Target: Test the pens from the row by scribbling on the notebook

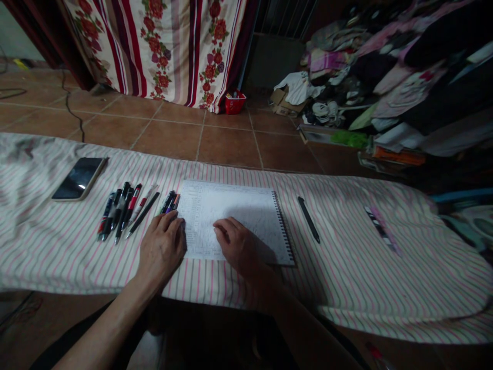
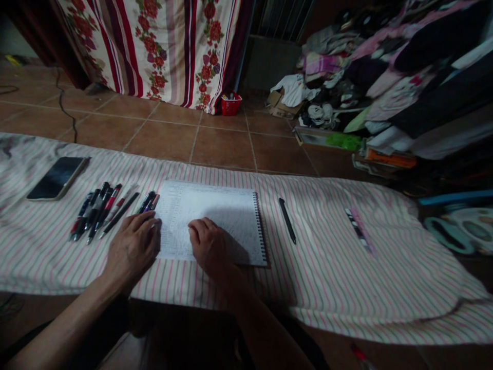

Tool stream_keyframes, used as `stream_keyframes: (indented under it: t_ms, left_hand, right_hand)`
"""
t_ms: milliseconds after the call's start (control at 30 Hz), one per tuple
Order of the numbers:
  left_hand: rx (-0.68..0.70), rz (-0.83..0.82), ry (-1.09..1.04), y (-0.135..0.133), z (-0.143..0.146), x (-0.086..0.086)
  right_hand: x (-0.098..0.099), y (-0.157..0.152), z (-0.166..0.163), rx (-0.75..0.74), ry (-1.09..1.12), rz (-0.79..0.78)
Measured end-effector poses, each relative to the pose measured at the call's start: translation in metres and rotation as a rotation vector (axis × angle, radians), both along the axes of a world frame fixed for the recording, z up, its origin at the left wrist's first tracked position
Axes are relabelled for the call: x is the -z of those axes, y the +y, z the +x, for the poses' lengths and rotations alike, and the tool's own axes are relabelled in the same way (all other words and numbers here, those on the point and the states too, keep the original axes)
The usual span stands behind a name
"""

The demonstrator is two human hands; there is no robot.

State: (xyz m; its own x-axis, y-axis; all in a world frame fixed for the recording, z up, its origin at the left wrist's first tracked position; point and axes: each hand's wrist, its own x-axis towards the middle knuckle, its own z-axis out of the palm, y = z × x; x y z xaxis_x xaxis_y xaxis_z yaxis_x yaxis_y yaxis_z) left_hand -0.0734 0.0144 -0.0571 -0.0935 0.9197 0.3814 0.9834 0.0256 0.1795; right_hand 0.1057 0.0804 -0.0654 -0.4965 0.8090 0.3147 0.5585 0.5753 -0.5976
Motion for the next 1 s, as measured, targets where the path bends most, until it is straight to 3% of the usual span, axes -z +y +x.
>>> stream_keyframes:
  t_ms: [400, 700, 1000]
  left_hand:
    - [-0.102, 0.019, -0.038, 0.003, -0.009, 0.0]
    - [-0.193, 0.036, -0.083, 0.01, -0.035, 0.006]
    - [-0.262, -0.021, -0.153, 0.011, -0.047, 0.001]
  right_hand:
    - [0.003, 0.001, 0.0, -0.003, 0.035, -0.023]
    - [0.003, 0.003, 0.002, -0.011, 0.028, -0.042]
    - [0.002, 0.003, 0.001, -0.008, 0.036, -0.046]
